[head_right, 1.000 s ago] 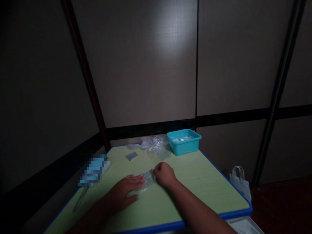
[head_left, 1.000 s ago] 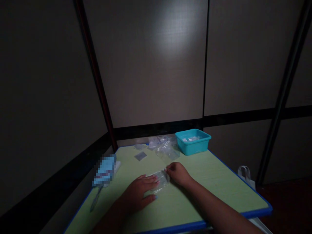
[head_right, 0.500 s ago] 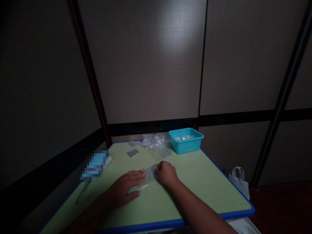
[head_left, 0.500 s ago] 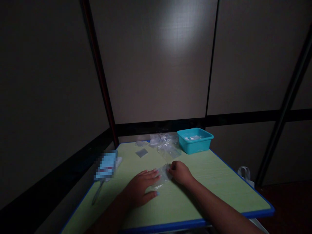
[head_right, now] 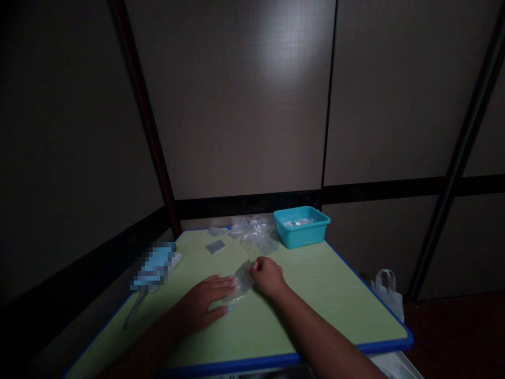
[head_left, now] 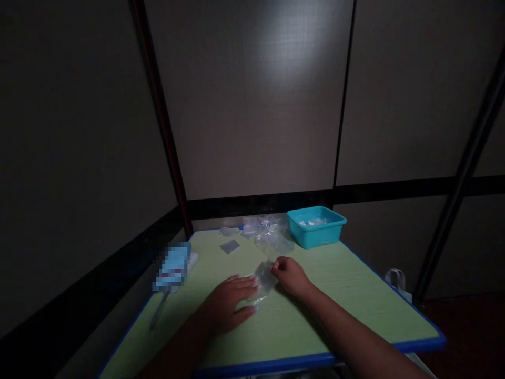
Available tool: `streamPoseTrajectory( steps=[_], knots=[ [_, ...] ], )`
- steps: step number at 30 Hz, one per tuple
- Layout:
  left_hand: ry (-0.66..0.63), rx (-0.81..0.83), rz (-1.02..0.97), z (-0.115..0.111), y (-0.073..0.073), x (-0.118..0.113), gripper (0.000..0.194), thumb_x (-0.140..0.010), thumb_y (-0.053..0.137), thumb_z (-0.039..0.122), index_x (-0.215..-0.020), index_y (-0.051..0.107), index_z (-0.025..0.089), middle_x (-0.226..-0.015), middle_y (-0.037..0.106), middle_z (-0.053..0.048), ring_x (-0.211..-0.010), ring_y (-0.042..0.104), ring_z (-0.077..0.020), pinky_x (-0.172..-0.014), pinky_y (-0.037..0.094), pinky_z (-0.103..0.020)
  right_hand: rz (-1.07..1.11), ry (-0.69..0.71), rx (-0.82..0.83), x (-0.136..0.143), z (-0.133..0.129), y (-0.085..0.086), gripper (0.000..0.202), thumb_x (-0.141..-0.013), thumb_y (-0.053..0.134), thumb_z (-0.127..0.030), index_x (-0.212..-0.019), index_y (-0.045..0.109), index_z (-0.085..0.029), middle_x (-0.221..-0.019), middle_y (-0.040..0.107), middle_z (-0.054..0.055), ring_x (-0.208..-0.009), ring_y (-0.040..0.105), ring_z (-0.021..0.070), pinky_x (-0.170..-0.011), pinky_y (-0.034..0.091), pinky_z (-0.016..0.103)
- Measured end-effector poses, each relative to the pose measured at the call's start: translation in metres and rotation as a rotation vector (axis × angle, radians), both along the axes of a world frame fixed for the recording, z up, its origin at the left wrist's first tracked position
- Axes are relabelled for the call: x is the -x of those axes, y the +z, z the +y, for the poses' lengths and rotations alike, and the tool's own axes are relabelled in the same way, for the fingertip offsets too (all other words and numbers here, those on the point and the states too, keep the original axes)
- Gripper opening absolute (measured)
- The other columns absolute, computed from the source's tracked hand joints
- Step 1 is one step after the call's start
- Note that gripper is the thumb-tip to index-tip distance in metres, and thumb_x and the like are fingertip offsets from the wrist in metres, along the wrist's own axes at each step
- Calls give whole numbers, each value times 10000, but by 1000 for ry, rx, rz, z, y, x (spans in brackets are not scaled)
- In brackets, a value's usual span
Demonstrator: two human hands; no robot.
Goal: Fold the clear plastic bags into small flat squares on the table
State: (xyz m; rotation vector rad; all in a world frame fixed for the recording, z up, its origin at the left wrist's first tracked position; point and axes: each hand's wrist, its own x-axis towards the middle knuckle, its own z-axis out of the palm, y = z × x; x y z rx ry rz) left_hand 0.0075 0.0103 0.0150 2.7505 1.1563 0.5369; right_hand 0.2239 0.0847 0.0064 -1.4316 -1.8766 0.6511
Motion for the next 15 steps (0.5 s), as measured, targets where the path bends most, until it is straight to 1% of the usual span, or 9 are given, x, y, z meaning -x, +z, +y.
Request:
streamPoseTrajectory(
  steps=[6, 9, 12, 15],
  knots=[
    [6, -21, 10, 0, -1, 0, 490, -797, 518, 391, -1266, 409, 305, -1308, 461, -21, -1214, 397, -211, -1026, 274, -411, 353, 213, 24, 9, 2, -2, 217, -683, 518, -334, -564, 416, -184, -511, 438, -44, -499, 402, 93, -489, 297, 208],
    [10, -12, 16, 0, 0, -1, 501, -787, 529, 391, -1266, 409, 305, -1310, 459, -20, -1211, 400, -217, -1021, 275, -418, 456, 307, 13, 15, -3, 1, 259, -697, 537, -376, -578, 418, -179, -527, 427, -43, -502, 394, 88, -500, 309, 214],
    [6, -8, 7, -1, 4, -2, 492, -779, 538, 385, -1251, 428, 299, -1302, 468, -26, -1204, 405, -221, -1017, 274, -417, 469, 380, -1, 19, -9, 4, 267, -723, 544, -395, -613, 446, -173, -550, 456, -38, -519, 421, 94, -529, 336, 224],
    [1, -4, -11, -3, 8, -4, 446, -777, 540, 369, -1211, 468, 298, -1279, 491, -26, -1175, 433, -215, -1009, 282, -400, 375, 415, -51, 18, -18, 9, 252, -761, 527, -404, -674, 505, -168, -626, 530, -11, -603, 490, 120, -596, 371, 245]
  ],
)
